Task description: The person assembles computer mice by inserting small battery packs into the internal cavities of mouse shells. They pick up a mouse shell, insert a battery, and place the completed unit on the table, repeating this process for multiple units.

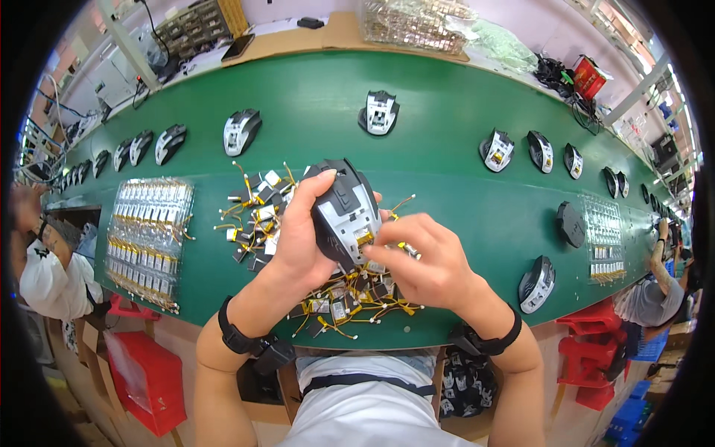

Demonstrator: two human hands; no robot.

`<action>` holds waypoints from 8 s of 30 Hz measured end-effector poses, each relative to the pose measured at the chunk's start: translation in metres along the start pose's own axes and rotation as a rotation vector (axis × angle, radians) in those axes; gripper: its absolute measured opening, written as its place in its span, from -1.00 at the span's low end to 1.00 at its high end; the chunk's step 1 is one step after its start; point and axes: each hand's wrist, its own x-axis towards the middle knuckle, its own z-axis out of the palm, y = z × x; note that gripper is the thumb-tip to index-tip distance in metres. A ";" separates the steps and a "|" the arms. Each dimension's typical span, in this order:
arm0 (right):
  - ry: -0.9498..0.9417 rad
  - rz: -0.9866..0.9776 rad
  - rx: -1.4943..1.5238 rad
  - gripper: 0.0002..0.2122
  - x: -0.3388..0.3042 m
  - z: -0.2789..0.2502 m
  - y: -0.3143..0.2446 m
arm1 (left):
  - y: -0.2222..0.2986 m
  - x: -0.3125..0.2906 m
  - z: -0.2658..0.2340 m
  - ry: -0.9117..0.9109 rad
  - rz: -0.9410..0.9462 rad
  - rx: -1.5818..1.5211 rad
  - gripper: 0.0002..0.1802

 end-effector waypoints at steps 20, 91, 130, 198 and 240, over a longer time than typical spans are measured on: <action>-0.132 0.716 0.025 -0.64 -0.045 0.006 0.061 | -0.034 0.256 0.021 0.280 0.803 2.094 -0.33; 0.253 0.973 0.583 -0.89 0.021 0.059 -0.030 | 0.004 -0.028 -0.058 -0.163 0.554 0.477 -0.25; 0.244 0.952 0.595 -0.85 0.018 0.065 -0.035 | -0.001 -0.036 -0.064 -0.183 0.651 0.684 -0.18; 0.107 0.194 0.102 -0.67 0.018 0.072 -0.024 | 0.009 -0.016 -0.086 0.135 0.144 0.174 -0.54; 0.490 0.405 0.072 -0.81 0.032 0.109 -0.039 | -0.002 -0.033 -0.099 0.257 0.579 0.231 -0.47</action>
